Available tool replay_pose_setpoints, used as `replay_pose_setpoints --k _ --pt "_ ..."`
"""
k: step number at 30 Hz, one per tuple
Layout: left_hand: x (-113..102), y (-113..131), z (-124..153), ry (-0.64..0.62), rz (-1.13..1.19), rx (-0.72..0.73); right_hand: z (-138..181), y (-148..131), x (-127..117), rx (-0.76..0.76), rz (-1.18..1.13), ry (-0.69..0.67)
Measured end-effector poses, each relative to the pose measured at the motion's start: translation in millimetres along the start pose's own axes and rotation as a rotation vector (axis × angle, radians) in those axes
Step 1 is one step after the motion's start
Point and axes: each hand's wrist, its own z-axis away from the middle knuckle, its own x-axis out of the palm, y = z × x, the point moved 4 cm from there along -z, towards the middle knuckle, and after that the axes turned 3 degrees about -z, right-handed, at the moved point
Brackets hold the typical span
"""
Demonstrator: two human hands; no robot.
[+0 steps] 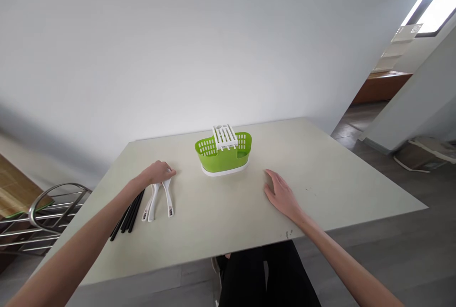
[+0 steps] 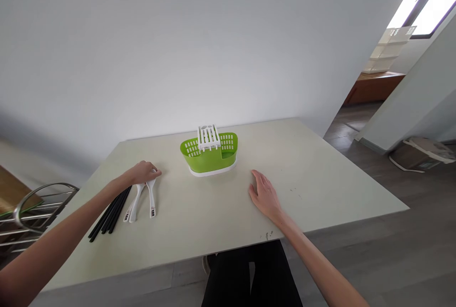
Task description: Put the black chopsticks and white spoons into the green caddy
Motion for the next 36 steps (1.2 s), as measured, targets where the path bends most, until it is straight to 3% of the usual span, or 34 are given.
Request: replay_pose_setpoints --k 6,15,21,25,30,33,36 --pt "13 -2 -2 -0.057 -0.08 -0.088 1 0 0 0.0 0.009 0.011" --pt "5 15 3 -0.16 -0.233 -0.276 1 0 1 -0.015 0.016 0.018" --pt "5 28 7 -0.142 -0.295 -0.32 2 -2 -1 0.005 0.017 0.003" --pt "-5 30 10 -0.062 -0.305 -0.314 2 -2 -2 0.0 0.019 0.0" --pt "-35 37 26 0.198 -0.275 -0.302 2 0 0 -0.013 0.023 0.009" --pt "-33 53 52 0.328 -0.181 -0.132 2 -3 0 -0.066 0.034 0.027" --pt "-6 72 86 0.439 -0.044 0.109 -4 -18 -5 -0.165 0.096 0.084"
